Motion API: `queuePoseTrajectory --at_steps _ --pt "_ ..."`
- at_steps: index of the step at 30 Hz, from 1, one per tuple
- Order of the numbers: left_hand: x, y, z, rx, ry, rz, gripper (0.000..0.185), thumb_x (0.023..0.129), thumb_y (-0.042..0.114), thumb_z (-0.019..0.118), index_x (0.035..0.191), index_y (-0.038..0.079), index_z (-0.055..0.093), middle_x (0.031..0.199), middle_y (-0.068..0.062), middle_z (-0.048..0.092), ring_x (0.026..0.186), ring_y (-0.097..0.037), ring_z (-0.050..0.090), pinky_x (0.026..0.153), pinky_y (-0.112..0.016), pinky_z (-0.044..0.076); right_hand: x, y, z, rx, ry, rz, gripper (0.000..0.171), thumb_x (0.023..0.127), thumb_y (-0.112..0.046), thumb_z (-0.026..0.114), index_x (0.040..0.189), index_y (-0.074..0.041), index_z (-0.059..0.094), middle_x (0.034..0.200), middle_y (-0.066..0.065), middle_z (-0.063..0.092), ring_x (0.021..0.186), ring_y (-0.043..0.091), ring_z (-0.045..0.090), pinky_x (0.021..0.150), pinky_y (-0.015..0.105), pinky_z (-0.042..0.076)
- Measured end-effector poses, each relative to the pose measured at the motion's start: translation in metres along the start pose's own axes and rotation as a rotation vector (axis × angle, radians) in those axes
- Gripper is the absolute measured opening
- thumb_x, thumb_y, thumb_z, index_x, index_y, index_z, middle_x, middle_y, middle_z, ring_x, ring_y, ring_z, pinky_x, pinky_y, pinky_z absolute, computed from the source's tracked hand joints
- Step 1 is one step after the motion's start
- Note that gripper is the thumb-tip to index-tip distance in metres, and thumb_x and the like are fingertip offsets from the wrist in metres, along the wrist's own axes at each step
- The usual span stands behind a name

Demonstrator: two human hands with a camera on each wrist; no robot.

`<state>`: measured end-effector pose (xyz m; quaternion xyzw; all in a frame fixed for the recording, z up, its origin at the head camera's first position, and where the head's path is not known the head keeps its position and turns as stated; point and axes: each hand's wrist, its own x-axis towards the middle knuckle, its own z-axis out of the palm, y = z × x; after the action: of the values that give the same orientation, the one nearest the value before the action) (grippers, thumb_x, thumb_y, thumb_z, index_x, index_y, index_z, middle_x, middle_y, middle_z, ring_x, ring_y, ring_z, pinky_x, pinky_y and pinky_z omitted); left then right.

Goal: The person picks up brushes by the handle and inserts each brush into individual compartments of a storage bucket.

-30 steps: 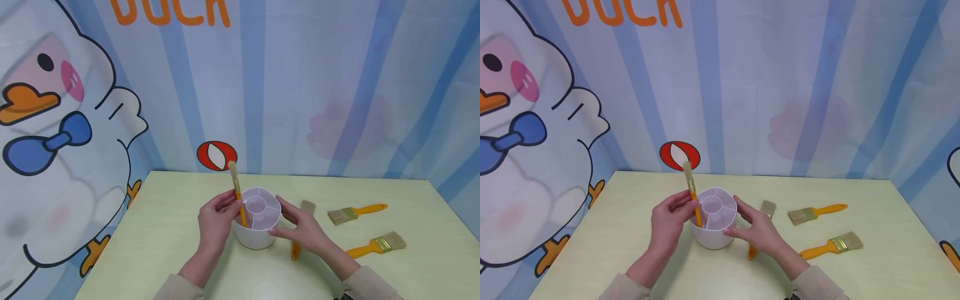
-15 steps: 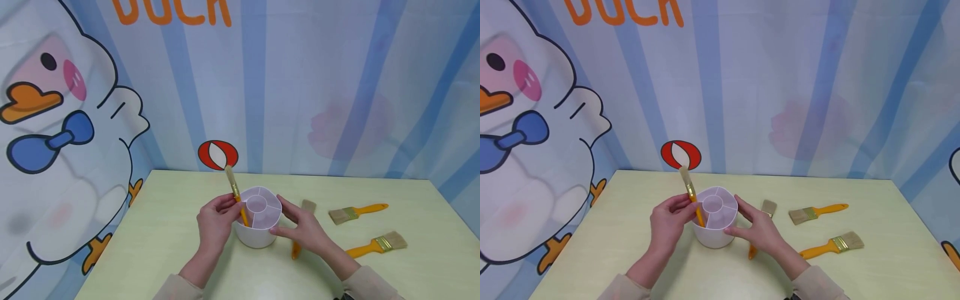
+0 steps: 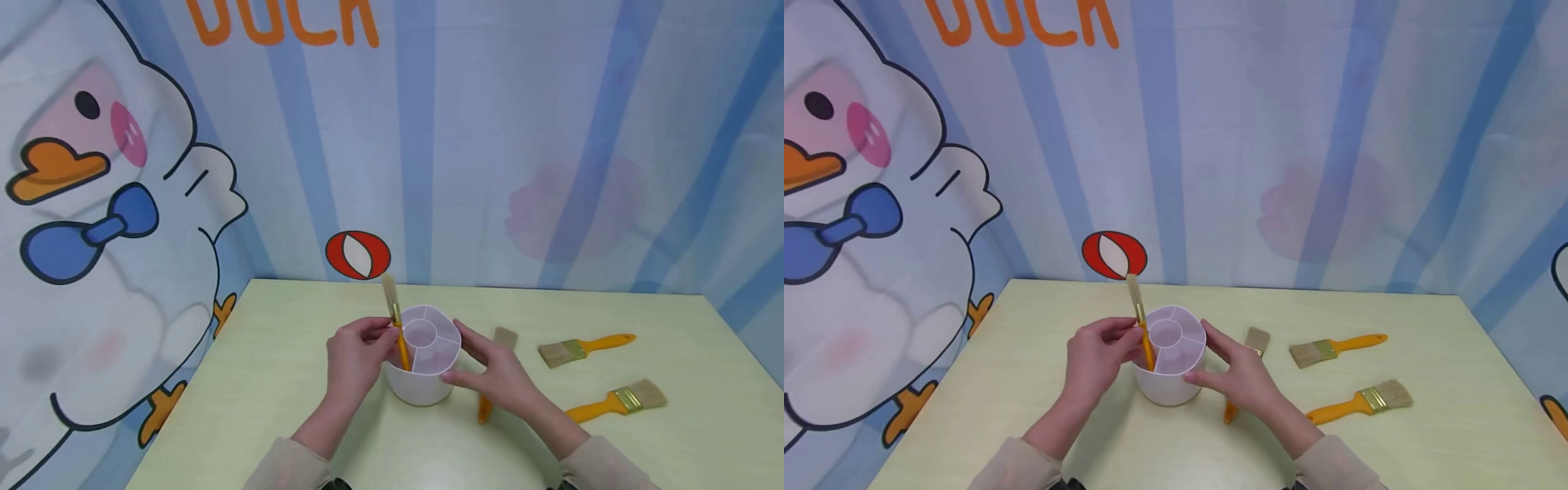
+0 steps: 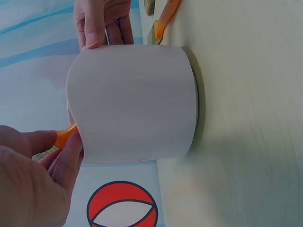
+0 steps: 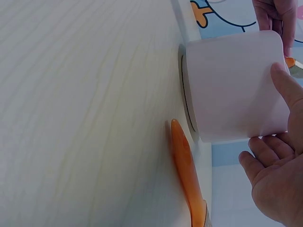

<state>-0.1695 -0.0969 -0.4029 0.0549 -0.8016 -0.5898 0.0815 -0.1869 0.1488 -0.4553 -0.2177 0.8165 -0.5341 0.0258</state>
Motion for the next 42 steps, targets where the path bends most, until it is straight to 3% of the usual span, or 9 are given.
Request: queuePoseTrajectory --at_steps 6,12,18,24,32,42 --pt "-0.006 0.002 -0.004 -0.028 -0.029 -0.021 0.029 0.1 0.018 0.079 0.126 0.006 0.079 0.105 -0.009 0.079 0.088 -0.02 0.079 0.076 -0.03 0.067 -0.002 0.0 0.0 -0.012 0.005 0.009 0.093 0.088 -0.024 0.091 0.163 -0.001 0.041 0.162 0.017 0.049 0.147 0.039 0.051 0.117 0.052 0.046" --pt "-0.02 0.004 -0.012 -0.068 -0.069 -0.079 0.041 0.1 0.02 0.079 0.137 0.005 0.072 0.123 -0.013 0.077 0.105 -0.025 0.078 0.079 -0.032 0.068 -0.001 -0.001 0.0 -0.018 0.008 -0.001 0.093 0.088 -0.023 0.091 0.162 0.0 0.042 0.161 0.017 0.05 0.146 0.038 0.052 0.117 0.052 0.046" --pt "-0.03 0.006 -0.02 -0.128 -0.121 -0.093 0.051 0.097 0.019 0.082 0.144 0.003 0.067 0.133 -0.018 0.073 0.117 -0.029 0.075 0.084 -0.034 0.067 -0.001 -0.001 -0.001 -0.02 0.014 0.001 0.092 0.088 -0.023 0.091 0.162 -0.001 0.042 0.161 0.017 0.05 0.146 0.038 0.052 0.117 0.052 0.045" --pt "-0.038 0.003 -0.028 -0.097 -0.096 -0.083 0.057 0.094 0.021 0.085 0.146 0.008 0.066 0.144 -0.015 0.068 0.127 -0.031 0.07 0.092 -0.04 0.065 -0.001 -0.001 0.0 -0.031 0.007 -0.002 0.092 0.088 -0.023 0.091 0.163 -0.001 0.042 0.161 0.017 0.05 0.145 0.038 0.052 0.117 0.052 0.045" --pt "-0.036 -0.017 -0.03 -0.045 -0.056 0.002 0.067 0.089 0.02 0.09 0.15 0.01 0.063 0.15 -0.013 0.064 0.136 -0.033 0.064 0.101 -0.041 0.061 -0.002 0.001 -0.002 -0.046 0.009 0.0 0.092 0.089 -0.025 0.091 0.163 -0.001 0.042 0.161 0.017 0.05 0.145 0.038 0.053 0.117 0.052 0.046" --pt "-0.037 -0.047 -0.017 -0.056 -0.069 -0.014 0.072 0.089 0.027 0.091 0.152 0.008 0.06 0.154 -0.014 0.06 0.139 -0.035 0.061 0.106 -0.043 0.058 -0.005 -0.001 -0.006 -0.092 0.004 0.022 0.096 0.089 -0.033 0.09 0.165 -0.005 0.039 0.164 0.014 0.048 0.147 0.036 0.052 0.119 0.055 0.044"
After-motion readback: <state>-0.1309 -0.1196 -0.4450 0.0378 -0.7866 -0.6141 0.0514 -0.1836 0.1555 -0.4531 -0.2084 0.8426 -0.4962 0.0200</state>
